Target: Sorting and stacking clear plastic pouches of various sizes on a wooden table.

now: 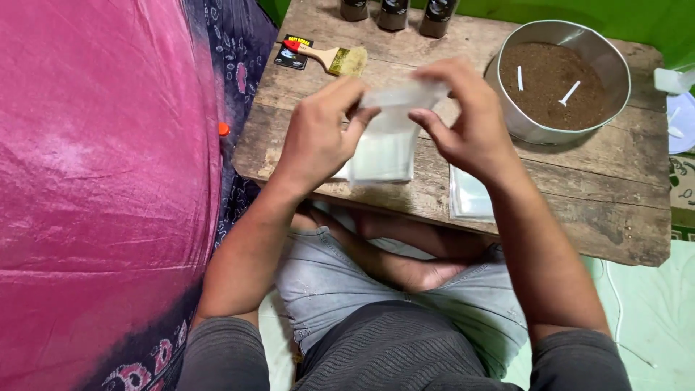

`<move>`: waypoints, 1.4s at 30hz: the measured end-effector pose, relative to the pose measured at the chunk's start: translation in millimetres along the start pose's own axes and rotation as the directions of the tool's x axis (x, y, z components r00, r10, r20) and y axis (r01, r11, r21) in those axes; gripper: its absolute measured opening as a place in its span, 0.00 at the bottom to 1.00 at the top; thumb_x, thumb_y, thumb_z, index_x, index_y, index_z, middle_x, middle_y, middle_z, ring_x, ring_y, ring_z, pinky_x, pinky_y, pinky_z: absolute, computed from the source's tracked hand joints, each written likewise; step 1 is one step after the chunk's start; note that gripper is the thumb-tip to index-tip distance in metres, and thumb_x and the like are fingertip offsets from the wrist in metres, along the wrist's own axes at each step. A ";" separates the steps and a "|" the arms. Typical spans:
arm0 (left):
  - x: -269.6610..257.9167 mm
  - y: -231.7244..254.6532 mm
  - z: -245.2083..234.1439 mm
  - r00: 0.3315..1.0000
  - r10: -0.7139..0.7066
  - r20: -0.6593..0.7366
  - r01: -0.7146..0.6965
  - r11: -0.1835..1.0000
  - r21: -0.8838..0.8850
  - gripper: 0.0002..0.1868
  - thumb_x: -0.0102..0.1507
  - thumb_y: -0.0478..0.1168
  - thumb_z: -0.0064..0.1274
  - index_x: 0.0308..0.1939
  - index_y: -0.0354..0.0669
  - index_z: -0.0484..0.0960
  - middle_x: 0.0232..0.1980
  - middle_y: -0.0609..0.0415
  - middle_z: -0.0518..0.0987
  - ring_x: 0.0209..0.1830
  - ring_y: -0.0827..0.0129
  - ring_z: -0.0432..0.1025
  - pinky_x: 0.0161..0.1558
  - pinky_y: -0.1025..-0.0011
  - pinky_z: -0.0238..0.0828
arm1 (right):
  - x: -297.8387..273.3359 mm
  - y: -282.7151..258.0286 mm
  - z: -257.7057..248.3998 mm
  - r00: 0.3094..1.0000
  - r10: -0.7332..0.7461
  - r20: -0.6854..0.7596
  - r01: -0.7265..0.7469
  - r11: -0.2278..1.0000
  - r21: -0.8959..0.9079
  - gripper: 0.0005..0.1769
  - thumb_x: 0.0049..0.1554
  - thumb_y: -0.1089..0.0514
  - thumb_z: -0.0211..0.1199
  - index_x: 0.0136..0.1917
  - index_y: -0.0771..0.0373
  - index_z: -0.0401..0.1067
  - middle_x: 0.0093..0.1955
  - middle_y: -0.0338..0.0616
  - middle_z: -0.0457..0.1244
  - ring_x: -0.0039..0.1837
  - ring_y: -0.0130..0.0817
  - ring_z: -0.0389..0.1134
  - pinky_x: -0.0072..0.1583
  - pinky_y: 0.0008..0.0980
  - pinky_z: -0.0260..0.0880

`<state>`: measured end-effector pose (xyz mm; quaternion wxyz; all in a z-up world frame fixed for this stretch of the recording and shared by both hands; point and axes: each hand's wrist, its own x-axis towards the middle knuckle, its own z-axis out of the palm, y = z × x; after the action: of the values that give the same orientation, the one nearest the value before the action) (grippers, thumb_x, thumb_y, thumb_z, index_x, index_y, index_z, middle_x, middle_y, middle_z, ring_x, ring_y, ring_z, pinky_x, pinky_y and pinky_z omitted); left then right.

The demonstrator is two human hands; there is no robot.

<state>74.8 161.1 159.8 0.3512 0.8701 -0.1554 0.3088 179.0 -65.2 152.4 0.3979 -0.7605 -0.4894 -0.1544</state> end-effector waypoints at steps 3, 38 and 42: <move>-5.0 -11.8 10.2 0.976 -0.144 -0.165 0.107 0.971 -0.215 0.07 0.68 0.45 0.60 0.39 0.50 0.82 0.29 0.59 0.73 0.29 0.71 0.74 0.28 0.78 0.67 | -21.9 -6.5 11.9 0.949 0.314 -0.011 -0.247 0.767 0.593 0.41 0.63 0.53 0.68 0.80 0.56 0.46 0.71 0.48 0.54 0.71 0.40 0.56 0.69 0.39 0.63; -119.7 -132.0 118.2 0.712 -0.700 -0.050 0.700 0.704 0.119 0.25 0.59 0.45 0.57 0.59 0.43 0.73 0.44 0.43 0.81 0.51 0.45 0.76 0.53 0.49 0.73 | -100.4 118.1 146.3 0.749 0.656 -0.089 -0.661 0.733 -0.161 0.25 0.50 0.54 0.72 0.59 0.63 0.72 0.43 0.55 0.66 0.51 0.60 0.69 0.53 0.53 0.68; -120.2 -129.5 114.3 0.733 -0.672 -0.102 0.670 0.690 0.275 0.28 0.56 0.50 0.59 0.57 0.44 0.75 0.48 0.44 0.76 0.50 0.43 0.75 0.52 0.48 0.73 | -111.4 127.7 156.6 0.788 0.604 -0.121 -0.613 0.753 -0.239 0.26 0.49 0.53 0.74 0.58 0.61 0.71 0.53 0.51 0.60 0.57 0.60 0.65 0.58 0.53 0.67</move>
<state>95.3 178.0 -48.9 0.3061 0.9095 0.2195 0.1759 212.7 -42.1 -74.7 0.3297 -0.9213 -0.1831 -0.0943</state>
